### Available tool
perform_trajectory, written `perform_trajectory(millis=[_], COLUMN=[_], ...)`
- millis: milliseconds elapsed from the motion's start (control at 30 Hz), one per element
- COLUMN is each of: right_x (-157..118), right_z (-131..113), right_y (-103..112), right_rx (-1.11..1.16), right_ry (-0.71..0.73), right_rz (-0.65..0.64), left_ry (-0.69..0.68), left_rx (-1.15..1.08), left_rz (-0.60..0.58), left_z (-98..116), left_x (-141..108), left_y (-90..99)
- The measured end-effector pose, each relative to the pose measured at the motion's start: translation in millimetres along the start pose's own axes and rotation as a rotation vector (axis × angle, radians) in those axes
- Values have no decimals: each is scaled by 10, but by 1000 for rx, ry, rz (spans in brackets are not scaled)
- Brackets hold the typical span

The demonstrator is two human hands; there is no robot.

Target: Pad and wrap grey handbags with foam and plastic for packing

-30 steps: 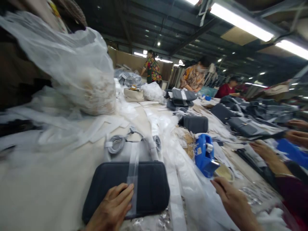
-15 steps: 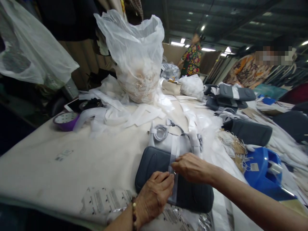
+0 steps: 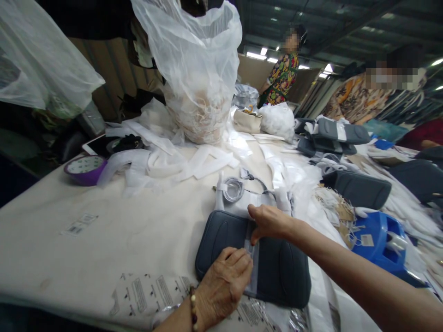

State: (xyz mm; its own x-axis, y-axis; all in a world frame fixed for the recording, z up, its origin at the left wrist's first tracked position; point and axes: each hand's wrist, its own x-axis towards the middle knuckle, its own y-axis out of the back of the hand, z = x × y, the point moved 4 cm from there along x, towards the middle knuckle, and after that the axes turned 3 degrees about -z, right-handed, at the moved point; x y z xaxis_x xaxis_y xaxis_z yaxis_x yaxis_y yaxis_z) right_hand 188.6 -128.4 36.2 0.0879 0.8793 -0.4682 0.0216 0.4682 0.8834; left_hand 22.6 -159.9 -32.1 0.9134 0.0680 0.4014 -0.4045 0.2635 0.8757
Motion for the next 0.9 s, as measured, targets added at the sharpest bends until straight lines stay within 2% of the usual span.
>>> perform_trajectory(millis=[133, 233, 300, 333, 400, 500, 567, 633, 700, 733, 767, 800, 833, 867, 900], right_x=[-210, -539, -758, -826, -880, -892, -944, -1054, -1197, -1292, -1415, -1574, -1789, -2053, -2272], right_z=[67, -137, -379, -455, -549, -675, -770, -804, -695, -553, -330, -48, 303, 674, 970], right_y=[-67, -374, -631, -777, -1015, -1179, -1193, -1163, -1111, -1074, -1027, -984, -960, -984, -1005], right_rx=[38, 6, -101, -192, -320, -378, -327, -145, 50, 133, 218, 281, 394, 534, 568], right_ry=[-7, 52, 316, 350, 328, 313, 326, 365, 386, 343, 213, 23, -263, -624, -812], right_rz=[127, 308, 616, 728, 871, 969, 1025, 1074, 1044, 1025, 1034, 1063, 1142, 1246, 1276], left_ry=[-5, 11, 11, 13, 45, 43, -45, -138, -185, -222, -237, -262, -291, -319, -342], left_rx=[12, -1, -32, -53, -93, -84, -20, 60, 130, 161, 188, 202, 206, 205, 199], left_rz=[44, 91, 130, 145, 160, 121, 57, 13, 32, 47, 68, 87, 96, 110, 119], left_z=[4, -2, -10, -16, -34, -15, 46, 92, 75, 51, 7, -37, -79, -114, -139], left_x=[1, -4, -11, -15, -22, -21, -20, -36, -62, -75, -82, -86, -88, -89, -93], left_y=[11, -31, -55, -54, -17, 108, 184, 225, 224, 202, 171, 134, 92, 55, 23])
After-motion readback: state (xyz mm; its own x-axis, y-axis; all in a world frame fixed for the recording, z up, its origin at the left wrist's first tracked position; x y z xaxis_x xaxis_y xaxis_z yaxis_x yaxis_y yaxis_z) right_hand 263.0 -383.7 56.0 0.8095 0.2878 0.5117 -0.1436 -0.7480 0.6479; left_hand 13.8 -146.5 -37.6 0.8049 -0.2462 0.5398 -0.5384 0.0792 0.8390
